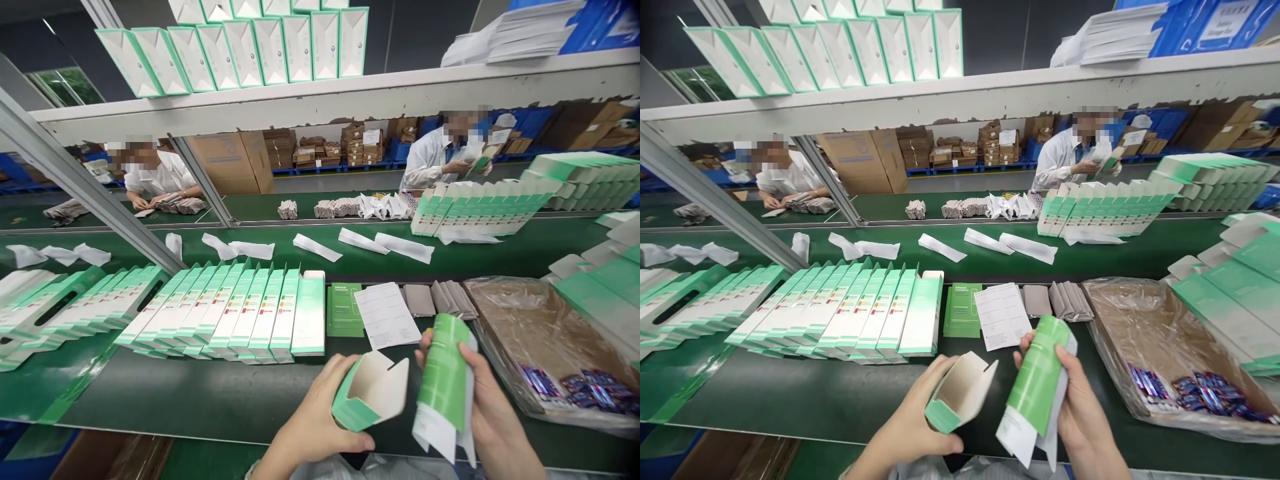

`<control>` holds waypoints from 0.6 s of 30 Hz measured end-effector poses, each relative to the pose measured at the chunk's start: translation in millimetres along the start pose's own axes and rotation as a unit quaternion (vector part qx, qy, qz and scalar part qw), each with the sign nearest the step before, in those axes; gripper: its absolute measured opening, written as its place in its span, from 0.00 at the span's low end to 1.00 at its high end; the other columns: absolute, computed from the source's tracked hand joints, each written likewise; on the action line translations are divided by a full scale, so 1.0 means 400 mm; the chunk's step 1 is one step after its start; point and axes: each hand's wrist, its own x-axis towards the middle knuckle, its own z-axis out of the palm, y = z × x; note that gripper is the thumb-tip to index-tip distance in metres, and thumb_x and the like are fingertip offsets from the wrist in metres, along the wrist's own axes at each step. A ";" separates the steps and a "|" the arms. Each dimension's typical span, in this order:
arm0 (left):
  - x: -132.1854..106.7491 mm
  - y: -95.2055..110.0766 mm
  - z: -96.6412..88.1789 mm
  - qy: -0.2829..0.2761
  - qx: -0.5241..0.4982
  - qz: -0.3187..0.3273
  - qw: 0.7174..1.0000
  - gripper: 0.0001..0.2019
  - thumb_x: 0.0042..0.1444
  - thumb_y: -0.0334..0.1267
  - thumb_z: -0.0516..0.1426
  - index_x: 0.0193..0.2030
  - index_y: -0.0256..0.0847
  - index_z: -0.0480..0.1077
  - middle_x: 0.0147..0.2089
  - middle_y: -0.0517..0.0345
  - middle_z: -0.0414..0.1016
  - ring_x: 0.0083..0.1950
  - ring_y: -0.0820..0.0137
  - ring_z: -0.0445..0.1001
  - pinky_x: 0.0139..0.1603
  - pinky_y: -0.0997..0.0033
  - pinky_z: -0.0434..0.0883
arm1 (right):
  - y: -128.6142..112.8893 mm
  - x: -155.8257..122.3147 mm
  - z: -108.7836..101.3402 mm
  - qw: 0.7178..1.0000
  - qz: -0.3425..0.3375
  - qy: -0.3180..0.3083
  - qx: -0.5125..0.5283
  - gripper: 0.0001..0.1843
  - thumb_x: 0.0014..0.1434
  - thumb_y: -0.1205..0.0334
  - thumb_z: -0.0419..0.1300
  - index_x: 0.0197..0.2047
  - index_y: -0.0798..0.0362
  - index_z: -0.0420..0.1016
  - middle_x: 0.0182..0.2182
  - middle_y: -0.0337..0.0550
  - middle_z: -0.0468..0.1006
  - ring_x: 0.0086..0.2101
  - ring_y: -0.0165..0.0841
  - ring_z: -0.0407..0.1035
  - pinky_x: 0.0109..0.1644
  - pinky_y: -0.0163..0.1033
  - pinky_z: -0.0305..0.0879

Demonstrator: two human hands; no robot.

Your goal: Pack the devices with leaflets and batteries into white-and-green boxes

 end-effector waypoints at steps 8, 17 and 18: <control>0.025 -0.018 0.059 0.039 0.286 0.071 0.955 0.43 0.44 0.47 0.69 0.64 0.38 0.55 0.63 0.40 0.64 0.60 0.46 0.64 0.58 0.43 0.64 | -0.044 0.021 0.033 0.987 -0.138 0.036 -0.076 0.28 0.47 0.61 0.71 0.52 0.52 0.72 0.41 0.49 0.83 0.38 0.43 0.79 0.43 0.49 0.78; 0.049 -0.017 0.075 0.097 0.321 0.099 0.937 0.27 0.54 0.44 0.60 0.58 0.39 0.58 0.52 0.46 0.72 0.50 0.51 0.71 0.48 0.52 0.67 | 0.024 0.065 0.036 0.957 -0.265 0.001 -0.117 0.33 0.50 0.58 0.71 0.57 0.46 0.65 0.40 0.42 0.82 0.45 0.42 0.77 0.50 0.51 0.74; 0.053 -0.019 0.080 0.104 0.321 0.097 0.936 0.27 0.54 0.45 0.60 0.58 0.39 0.58 0.52 0.45 0.72 0.49 0.51 0.71 0.47 0.52 0.67 | 0.034 0.066 0.033 0.952 -0.277 0.001 -0.129 0.32 0.51 0.57 0.70 0.58 0.46 0.65 0.42 0.41 0.82 0.46 0.41 0.76 0.52 0.51 0.72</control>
